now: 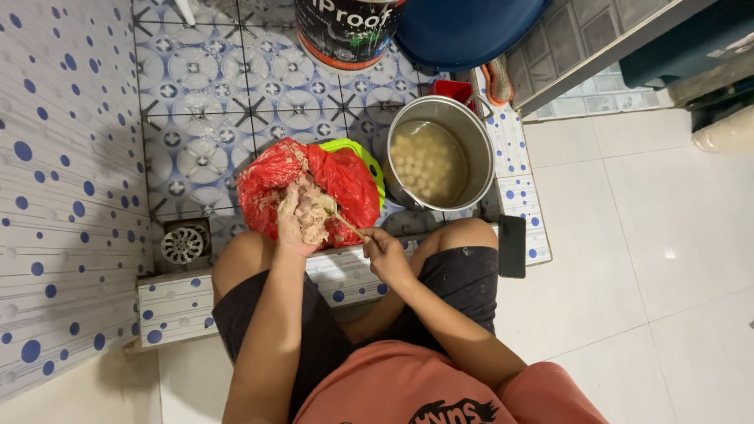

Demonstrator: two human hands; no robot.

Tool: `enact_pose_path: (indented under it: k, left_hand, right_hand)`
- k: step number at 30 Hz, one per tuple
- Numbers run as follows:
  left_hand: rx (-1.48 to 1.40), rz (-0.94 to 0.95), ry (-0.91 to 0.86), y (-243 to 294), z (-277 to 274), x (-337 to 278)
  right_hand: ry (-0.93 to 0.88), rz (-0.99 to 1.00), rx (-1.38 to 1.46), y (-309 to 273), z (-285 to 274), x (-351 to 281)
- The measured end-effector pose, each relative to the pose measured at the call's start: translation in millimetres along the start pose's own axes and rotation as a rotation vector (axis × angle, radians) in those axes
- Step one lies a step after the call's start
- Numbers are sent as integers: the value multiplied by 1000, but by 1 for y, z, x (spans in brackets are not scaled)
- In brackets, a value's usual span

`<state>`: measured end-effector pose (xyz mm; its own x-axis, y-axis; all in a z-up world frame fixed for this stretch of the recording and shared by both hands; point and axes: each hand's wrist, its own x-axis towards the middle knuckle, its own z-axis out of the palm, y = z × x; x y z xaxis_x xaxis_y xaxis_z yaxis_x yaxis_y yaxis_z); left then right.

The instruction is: Manually forming meatballs by squeezing meat paste through the hand and scooping it into a pot of water using a spoon.

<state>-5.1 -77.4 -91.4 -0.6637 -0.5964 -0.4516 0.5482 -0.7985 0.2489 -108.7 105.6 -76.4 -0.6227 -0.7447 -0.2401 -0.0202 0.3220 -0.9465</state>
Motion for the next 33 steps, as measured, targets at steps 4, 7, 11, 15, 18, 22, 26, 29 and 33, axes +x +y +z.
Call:
enact_pose_path:
  k: [4,7,11,15,18,22,26,29,33]
  left_hand:
    - [-15,-66,63,18,50,-27]
    - [-25,-54,147,8,18,-1]
    - [-14,-37,181,21,70,-37]
    - [0,46,258,9,23,-3]
    - [-3,67,281,2,4,9]
    - [184,128,395,1,5,10]
    - [297,194,518,-2,14,-2]
    - [234,146,507,-9,-7,17]
    - [13,-41,336,-3,-43,47]
  right_hand:
    - [43,-152,-204,-22,0,-12]
    - [78,-262,-378,-42,4,-25]
    - [128,-554,-577,-54,11,-35]
    - [165,-673,-966,-30,13,-36]
    - [214,-687,-1025,-26,18,-40]
    - [147,-708,-994,-26,18,-42]
    - [132,-701,-1027,-23,20,-44]
    - [112,-674,-1013,-19,15,-37]
    - [208,-761,-961,-37,1,-25]
